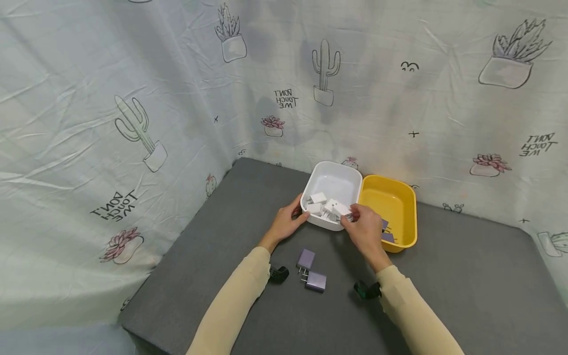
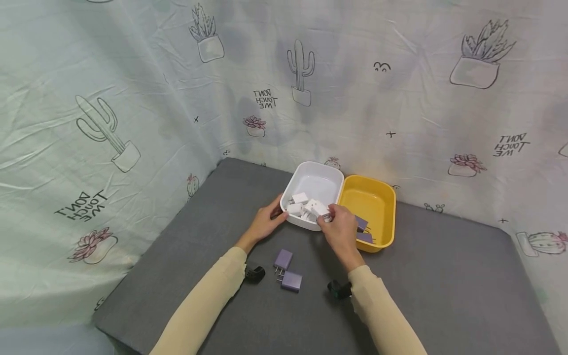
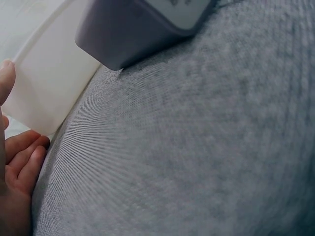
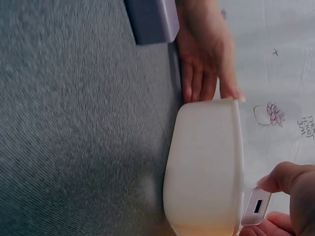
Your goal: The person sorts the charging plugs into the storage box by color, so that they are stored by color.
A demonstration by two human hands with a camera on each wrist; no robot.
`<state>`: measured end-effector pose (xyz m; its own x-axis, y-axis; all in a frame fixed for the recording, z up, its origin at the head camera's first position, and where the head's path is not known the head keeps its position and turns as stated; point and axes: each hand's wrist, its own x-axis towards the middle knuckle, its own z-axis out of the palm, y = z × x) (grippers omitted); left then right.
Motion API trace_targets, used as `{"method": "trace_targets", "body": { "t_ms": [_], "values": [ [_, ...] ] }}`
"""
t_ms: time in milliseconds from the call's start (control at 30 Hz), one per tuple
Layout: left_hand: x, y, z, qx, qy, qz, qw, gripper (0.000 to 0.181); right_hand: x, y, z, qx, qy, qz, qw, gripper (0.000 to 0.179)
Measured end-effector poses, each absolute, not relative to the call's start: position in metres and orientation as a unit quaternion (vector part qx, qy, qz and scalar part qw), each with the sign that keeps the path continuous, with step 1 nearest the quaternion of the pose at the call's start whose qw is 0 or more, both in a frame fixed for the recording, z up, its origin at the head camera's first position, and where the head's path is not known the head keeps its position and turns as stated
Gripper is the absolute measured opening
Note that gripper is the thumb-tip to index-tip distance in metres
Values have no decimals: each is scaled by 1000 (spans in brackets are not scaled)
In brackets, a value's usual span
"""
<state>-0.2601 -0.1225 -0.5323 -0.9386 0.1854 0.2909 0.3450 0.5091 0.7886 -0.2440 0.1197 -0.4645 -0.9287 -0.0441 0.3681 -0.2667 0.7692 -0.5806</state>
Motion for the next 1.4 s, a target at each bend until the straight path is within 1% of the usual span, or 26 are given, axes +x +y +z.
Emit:
{"method": "trace_targets", "body": {
  "t_ms": [133,300,567,767,1000,1167,1300,1400],
  "values": [
    [-260,-123,-532,-146,-864,-474,86,69,-250,117,-465,111,-928,299,192,34],
    [-261,-124,-533,-143,-863,-477,88,68,-255,112,-463,122,-939,260,190,35],
    [-262,-122,-535,-148,-861,-478,92,68,-260,102,-455,133,-962,192,141,37],
    [-262,-121,-535,-154,-865,-470,89,68,-262,100,-455,114,-970,192,99,35],
    [-264,-123,-537,-153,-859,-481,87,69,-260,100,-454,116,-969,207,74,38],
    [-266,-125,-539,-151,-860,-481,80,70,-256,102,-456,120,-960,236,86,39],
    [-266,-125,-540,-146,-861,-482,70,70,-251,104,-459,134,-949,264,110,35],
    [-266,-124,-540,-144,-862,-481,73,70,-246,106,-461,155,-936,287,134,31]
  ]
}}
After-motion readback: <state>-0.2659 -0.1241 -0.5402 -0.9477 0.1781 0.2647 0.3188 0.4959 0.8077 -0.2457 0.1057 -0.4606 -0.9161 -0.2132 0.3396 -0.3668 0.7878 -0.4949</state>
